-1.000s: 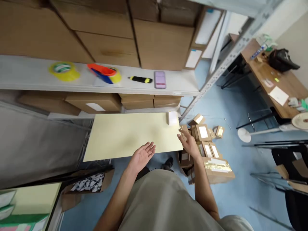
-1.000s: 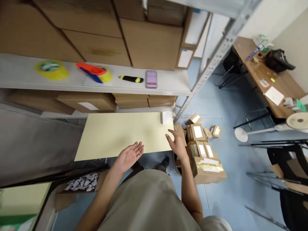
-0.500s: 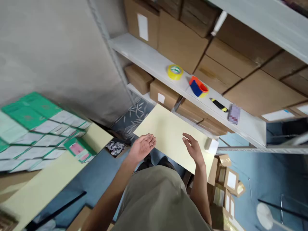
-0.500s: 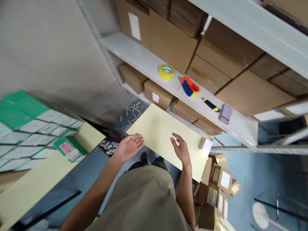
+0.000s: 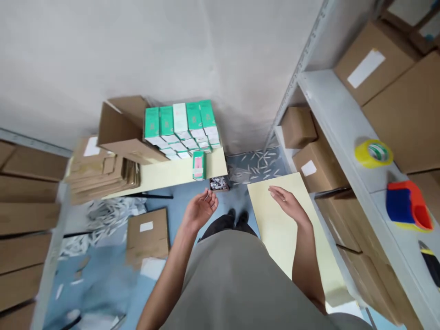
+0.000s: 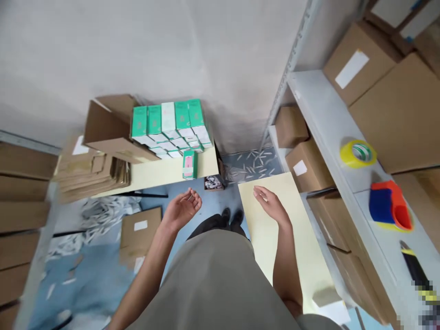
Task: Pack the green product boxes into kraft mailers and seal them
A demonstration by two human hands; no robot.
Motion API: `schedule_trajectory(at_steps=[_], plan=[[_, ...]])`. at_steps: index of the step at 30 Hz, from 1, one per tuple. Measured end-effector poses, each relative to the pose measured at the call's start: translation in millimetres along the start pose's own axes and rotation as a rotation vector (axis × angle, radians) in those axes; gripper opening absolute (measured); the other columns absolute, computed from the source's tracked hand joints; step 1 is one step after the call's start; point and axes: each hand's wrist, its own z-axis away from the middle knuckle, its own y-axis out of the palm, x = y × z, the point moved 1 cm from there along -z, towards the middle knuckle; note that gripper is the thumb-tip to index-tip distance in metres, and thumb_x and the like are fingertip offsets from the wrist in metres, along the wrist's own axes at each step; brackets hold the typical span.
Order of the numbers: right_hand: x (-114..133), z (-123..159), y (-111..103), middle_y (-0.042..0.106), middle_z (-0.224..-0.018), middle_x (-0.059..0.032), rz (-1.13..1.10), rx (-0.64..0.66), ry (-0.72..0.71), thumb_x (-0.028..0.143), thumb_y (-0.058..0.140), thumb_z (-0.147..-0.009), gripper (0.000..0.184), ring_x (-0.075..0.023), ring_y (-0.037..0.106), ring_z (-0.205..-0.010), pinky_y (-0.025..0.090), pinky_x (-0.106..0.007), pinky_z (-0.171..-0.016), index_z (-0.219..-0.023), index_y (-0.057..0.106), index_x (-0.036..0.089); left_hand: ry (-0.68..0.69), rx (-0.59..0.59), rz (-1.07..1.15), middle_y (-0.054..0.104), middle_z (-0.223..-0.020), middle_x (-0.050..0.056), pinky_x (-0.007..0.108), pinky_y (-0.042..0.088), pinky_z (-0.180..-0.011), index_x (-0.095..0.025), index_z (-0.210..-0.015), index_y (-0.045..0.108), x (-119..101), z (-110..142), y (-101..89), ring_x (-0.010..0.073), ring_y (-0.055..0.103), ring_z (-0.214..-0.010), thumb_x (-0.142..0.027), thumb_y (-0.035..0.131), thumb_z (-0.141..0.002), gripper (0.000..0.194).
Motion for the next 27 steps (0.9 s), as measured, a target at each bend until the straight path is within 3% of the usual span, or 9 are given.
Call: schedule_trajectory(at_steps=[4,7,12,15,18,23,27], plan=[[23,-47,23,0.08,-0.147,-0.0144,-0.001,0.097,-0.092,0.079,0.079,-0.094,0.067,-0.0365,0.074,-0.144,0.054,-0.057,-0.13,-0.137,0.082,0.027,0.095,-0.051,0.132,0.077,-0.082,0.002,0.029,0.066,-0.082,-0.019,-0.098,0.068,-17,5,-28.7,0.0142,0.078,-0.076,-0.005,0.058,-0.102,0.018],[33,-71,58,0.081,-0.147,-0.0145,0.015,0.209,-0.131,0.076,0.077,-0.098,0.065,-0.0345,0.077,-0.14,0.057,-0.056,-0.127,-0.139,0.082,0.026,0.132,-0.077,0.185,0.079,-0.085,0.003,0.03,0.066,-0.084,-0.019,-0.1,0.069,-28,3,-44.5,0.0151,0.08,-0.08,-0.005,0.06,-0.102,0.016],[28,-109,154,0.082,-0.143,-0.0179,0.037,0.495,-0.12,0.072,0.077,-0.101,0.068,-0.0317,0.078,-0.136,0.059,-0.05,-0.124,-0.143,0.078,0.019,0.132,-0.148,0.273,0.082,-0.092,0.007,0.033,0.067,-0.086,-0.018,-0.106,0.071,-60,-19,-72.1,0.0187,0.082,-0.087,-0.006,0.058,-0.101,0.018],[21,-133,217,0.083,-0.14,-0.0157,0.138,0.594,-0.09,0.06,0.078,-0.104,0.056,-0.0297,0.08,-0.13,0.061,-0.048,-0.12,-0.143,0.078,0.02,0.094,-0.183,0.29,0.082,-0.096,0.009,0.033,0.066,-0.085,-0.018,-0.109,0.073,-87,-43,-88.0,0.0204,0.083,-0.091,-0.006,0.058,-0.099,0.022],[22,-155,269,0.081,-0.144,-0.0166,0.367,0.584,-0.049,0.046,0.074,-0.109,0.051,-0.0297,0.079,-0.131,0.06,-0.047,-0.119,-0.152,0.073,0.019,0.04,-0.204,0.261,0.082,-0.1,0.01,0.032,0.066,-0.082,-0.017,-0.11,0.073,-119,-68,-97.7,0.0214,0.082,-0.094,-0.004,0.055,-0.099,0.024],[37,-185,336,0.066,-0.165,-0.0186,0.713,0.453,-0.013,0.04,0.072,-0.11,0.067,-0.0341,0.065,-0.152,0.051,-0.048,-0.127,-0.172,0.053,0.022,0.007,-0.161,0.244,0.081,-0.107,0.012,0.031,0.066,-0.083,-0.016,-0.105,0.073,-184,-90,-106.5,0.0217,0.082,-0.1,-0.006,0.054,-0.101,0.022],[40,-209,384,0.04,-0.179,-0.036,0.94,0.322,0.187,0.053,0.071,-0.111,0.095,-0.0441,0.068,-0.148,0.054,-0.052,-0.121,-0.185,0.026,0.014,0.014,-0.155,0.233,0.081,-0.111,0.012,0.032,0.066,-0.086,-0.017,-0.104,0.074,-236,-96,-117.7,0.022,0.081,-0.104,-0.009,0.056,-0.102,0.02]])
